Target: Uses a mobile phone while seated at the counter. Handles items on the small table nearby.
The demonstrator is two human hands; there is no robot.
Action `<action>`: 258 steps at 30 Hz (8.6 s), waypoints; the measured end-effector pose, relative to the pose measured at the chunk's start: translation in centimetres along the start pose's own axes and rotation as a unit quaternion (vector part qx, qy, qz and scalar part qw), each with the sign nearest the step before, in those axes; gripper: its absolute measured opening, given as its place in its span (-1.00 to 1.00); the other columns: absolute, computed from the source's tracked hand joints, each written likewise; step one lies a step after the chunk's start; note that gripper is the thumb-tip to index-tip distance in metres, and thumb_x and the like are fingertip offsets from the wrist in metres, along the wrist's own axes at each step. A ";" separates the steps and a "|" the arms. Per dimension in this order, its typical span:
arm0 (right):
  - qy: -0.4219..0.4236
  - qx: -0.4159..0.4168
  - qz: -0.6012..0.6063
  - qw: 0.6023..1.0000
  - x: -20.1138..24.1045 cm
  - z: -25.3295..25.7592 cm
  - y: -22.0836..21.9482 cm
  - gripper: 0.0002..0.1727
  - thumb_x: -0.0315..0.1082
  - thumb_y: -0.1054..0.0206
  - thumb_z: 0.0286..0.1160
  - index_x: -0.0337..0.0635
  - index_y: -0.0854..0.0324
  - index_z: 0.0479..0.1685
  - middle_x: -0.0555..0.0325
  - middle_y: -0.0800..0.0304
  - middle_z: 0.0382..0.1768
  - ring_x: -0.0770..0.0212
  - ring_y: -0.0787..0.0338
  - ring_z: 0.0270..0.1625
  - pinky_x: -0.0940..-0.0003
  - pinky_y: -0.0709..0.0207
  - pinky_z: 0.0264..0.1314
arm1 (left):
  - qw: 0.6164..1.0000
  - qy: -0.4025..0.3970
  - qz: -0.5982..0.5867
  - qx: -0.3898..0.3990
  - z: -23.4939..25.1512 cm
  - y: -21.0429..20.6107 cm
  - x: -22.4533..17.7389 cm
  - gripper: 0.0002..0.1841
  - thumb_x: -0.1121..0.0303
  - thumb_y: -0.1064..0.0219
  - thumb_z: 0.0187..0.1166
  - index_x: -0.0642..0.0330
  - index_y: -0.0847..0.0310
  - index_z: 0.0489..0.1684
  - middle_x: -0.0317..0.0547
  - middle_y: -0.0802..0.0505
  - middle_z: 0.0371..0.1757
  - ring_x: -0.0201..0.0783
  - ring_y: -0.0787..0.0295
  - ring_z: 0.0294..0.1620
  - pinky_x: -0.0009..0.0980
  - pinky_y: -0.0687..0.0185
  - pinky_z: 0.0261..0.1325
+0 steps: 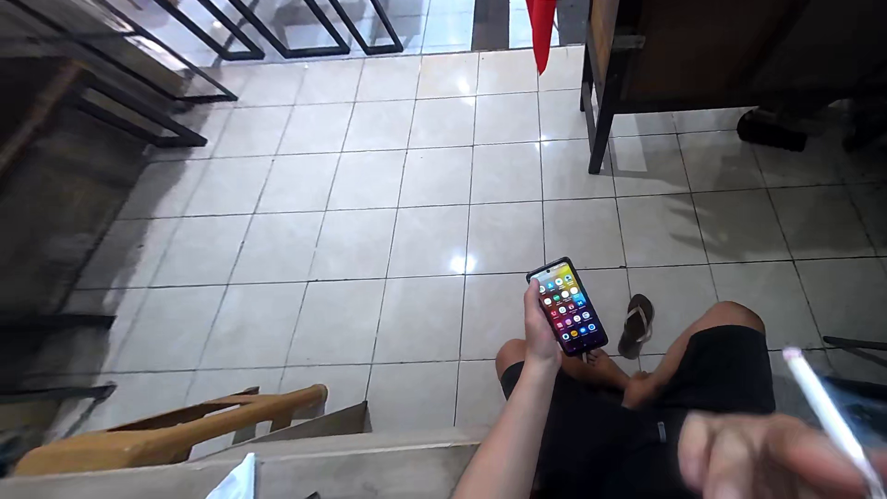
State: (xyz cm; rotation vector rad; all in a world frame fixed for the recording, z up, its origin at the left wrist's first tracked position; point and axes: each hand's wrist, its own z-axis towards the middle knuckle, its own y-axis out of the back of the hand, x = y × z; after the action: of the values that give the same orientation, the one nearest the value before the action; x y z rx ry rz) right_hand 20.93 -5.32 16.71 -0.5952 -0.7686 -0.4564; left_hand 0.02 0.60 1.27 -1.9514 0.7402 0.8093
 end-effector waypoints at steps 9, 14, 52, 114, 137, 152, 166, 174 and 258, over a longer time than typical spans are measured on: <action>-0.135 -0.228 -0.205 0.942 -13.1 -5.3 13.6 -0.31 0.14 0.10 0.85 -0.08 -0.26 0.79 0.03 -0.55 0.60 0.15 -0.79 0.20 0.21 -0.67 0.29 | 0.998 0.013 0.045 -0.041 0.9 1.1 0.9 -0.20 -0.41 0.09 0.68 0.16 -0.73 0.22 0.12 -0.90 -0.06 -0.05 -0.90 -0.06 -0.03 -0.85 0.04; -0.325 -0.203 -0.298 0.875 -18.6 -12.1 17.2 -0.42 -0.11 0.07 0.90 -0.17 -0.30 0.78 0.08 -0.55 0.61 0.22 -0.77 0.29 0.25 -0.65 0.38 | 0.998 0.003 0.053 -0.042 0.6 0.8 0.9 -0.61 0.31 -0.09 0.59 0.29 -0.47 0.32 0.16 -0.84 -0.12 -0.05 -0.86 -0.17 -0.09 -0.83 -0.08; -0.637 0.215 -0.411 0.615 -25.3 -24.1 18.6 -0.31 -0.10 -0.11 0.81 -0.05 -0.10 0.89 -0.16 -0.52 0.62 -0.12 -0.54 0.64 -0.18 -0.29 0.73 | 0.992 -0.097 0.080 0.026 -0.5 0.4 1.0 -0.33 0.01 0.46 0.82 0.02 -0.28 0.79 0.09 -0.77 0.40 -0.06 -0.73 0.38 -0.02 -0.60 0.47; -0.652 0.219 -0.405 0.602 -24.7 -23.5 18.4 -0.33 -0.12 -0.08 0.82 0.00 -0.09 0.89 -0.16 -0.56 0.58 -0.18 -0.56 0.61 -0.24 -0.30 0.69 | 0.987 -0.138 0.073 0.032 -0.5 0.7 1.3 -0.49 0.00 0.12 0.85 0.00 -0.50 0.57 0.03 -0.80 0.27 -0.10 -0.79 0.21 -0.05 -0.74 0.24; -0.663 0.217 -0.403 0.593 -25.1 -23.6 18.5 -0.31 -0.11 -0.07 0.82 -0.02 -0.05 0.91 -0.14 -0.53 0.61 -0.13 -0.52 0.66 -0.20 -0.25 0.74 | 0.982 -0.164 0.091 0.023 -0.5 0.5 1.2 -0.53 0.06 0.11 0.89 0.04 -0.54 0.53 0.04 -0.83 0.18 -0.11 -0.83 0.11 -0.07 -0.79 0.17; -0.661 0.215 -0.407 0.593 -25.3 -23.9 18.8 -0.34 -0.09 -0.05 0.84 0.01 -0.10 0.89 -0.12 -0.37 0.73 -0.10 -0.40 0.75 -0.17 -0.19 0.79 | 0.980 -0.164 0.109 0.006 -0.5 0.5 1.2 -0.60 0.13 0.00 0.88 0.07 -0.60 0.44 0.01 -0.85 0.05 -0.15 -0.85 -0.03 -0.14 -0.83 0.03; -0.660 0.210 -0.408 0.595 -24.9 -23.6 18.3 -0.34 -0.11 -0.05 0.83 0.05 -0.09 0.90 -0.13 -0.50 0.64 -0.14 -0.54 0.64 -0.21 -0.29 0.72 | 0.981 -0.148 0.120 0.034 -0.6 0.4 1.0 -0.53 0.15 -0.23 0.77 0.02 -0.41 0.62 0.08 -0.85 0.11 -0.04 -0.88 -0.03 -0.08 -0.85 0.02; -0.653 0.218 -0.414 0.595 -24.9 -23.8 18.5 -0.33 -0.11 -0.07 0.83 0.04 -0.08 0.90 -0.10 -0.51 0.64 -0.12 -0.55 0.63 -0.19 -0.30 0.71 | 0.988 -0.130 0.059 0.055 -0.4 0.8 1.4 -0.48 0.01 0.16 0.82 -0.06 -0.34 0.66 0.07 -0.80 0.24 -0.07 -0.80 0.17 -0.04 -0.75 0.20; -0.655 0.210 -0.405 0.602 -26.2 -25.0 19.2 -0.31 -0.08 -0.18 0.77 0.06 -0.16 0.88 -0.20 -0.53 0.61 -0.21 -0.56 0.63 -0.23 -0.31 0.72 | 0.977 -0.150 -0.043 0.148 -0.3 0.9 0.8 -0.15 0.18 -0.26 0.62 0.24 0.10 0.90 0.37 -0.63 0.49 0.12 -0.76 0.33 0.05 -0.71 0.36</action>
State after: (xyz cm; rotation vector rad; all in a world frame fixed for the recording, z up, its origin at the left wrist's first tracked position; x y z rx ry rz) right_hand 28.01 -2.85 -23.58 0.0424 -2.5705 -0.5901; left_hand -0.09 -0.23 0.37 -1.5420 0.5561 0.8634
